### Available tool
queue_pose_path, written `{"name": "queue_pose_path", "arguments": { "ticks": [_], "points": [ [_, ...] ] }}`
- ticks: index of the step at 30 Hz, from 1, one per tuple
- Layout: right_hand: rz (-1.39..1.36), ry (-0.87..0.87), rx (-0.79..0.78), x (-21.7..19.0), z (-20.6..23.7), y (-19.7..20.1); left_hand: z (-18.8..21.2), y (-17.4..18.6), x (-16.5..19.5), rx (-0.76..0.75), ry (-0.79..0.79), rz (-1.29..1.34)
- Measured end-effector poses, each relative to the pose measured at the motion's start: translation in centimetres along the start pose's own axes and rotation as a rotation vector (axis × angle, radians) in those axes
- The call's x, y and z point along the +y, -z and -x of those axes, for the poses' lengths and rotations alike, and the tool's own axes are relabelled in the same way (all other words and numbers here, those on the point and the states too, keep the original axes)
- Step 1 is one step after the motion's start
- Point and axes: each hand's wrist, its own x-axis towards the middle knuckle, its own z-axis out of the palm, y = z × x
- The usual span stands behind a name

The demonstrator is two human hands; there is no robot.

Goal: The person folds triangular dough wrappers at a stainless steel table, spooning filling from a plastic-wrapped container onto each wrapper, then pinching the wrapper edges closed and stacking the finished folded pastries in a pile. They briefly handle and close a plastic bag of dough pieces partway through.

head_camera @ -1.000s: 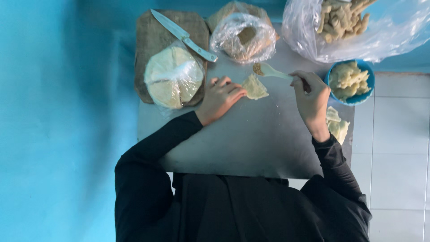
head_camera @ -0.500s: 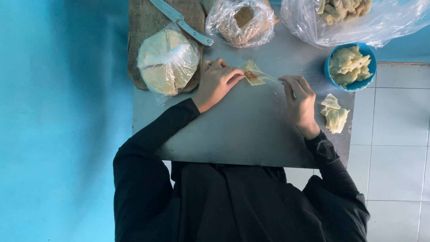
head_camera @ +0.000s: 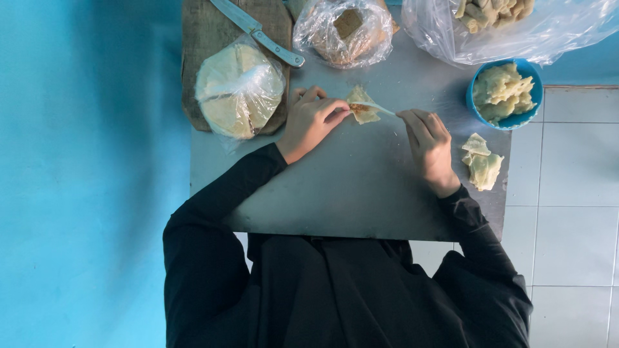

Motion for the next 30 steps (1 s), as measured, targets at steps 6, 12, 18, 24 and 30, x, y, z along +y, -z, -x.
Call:
{"name": "queue_pose_path", "arguments": {
  "ticks": [6, 12, 18, 24, 30],
  "points": [
    [0.013, -0.024, -0.012, 0.3, 0.4, -0.3, 0.3, -0.1, -0.1, -0.007, 0.004, 0.009],
    [-0.016, -0.058, 0.034, 0.8, 0.5, -0.8, 0.5, -0.1, -0.3, -0.025, 0.014, 0.016],
    [-0.008, -0.039, 0.036, 1.1, 0.8, -0.7, 0.5, -0.2, -0.3, -0.015, -0.014, -0.004],
    [-0.005, -0.018, 0.022, 1.3, 0.8, -1.2, 0.6, -0.3, -0.3, -0.022, 0.029, 0.0],
    [-0.001, -0.029, 0.047, 1.5, 0.9, -1.5, 0.5, -0.3, -0.5, -0.026, 0.05, 0.016]
  ]
}}
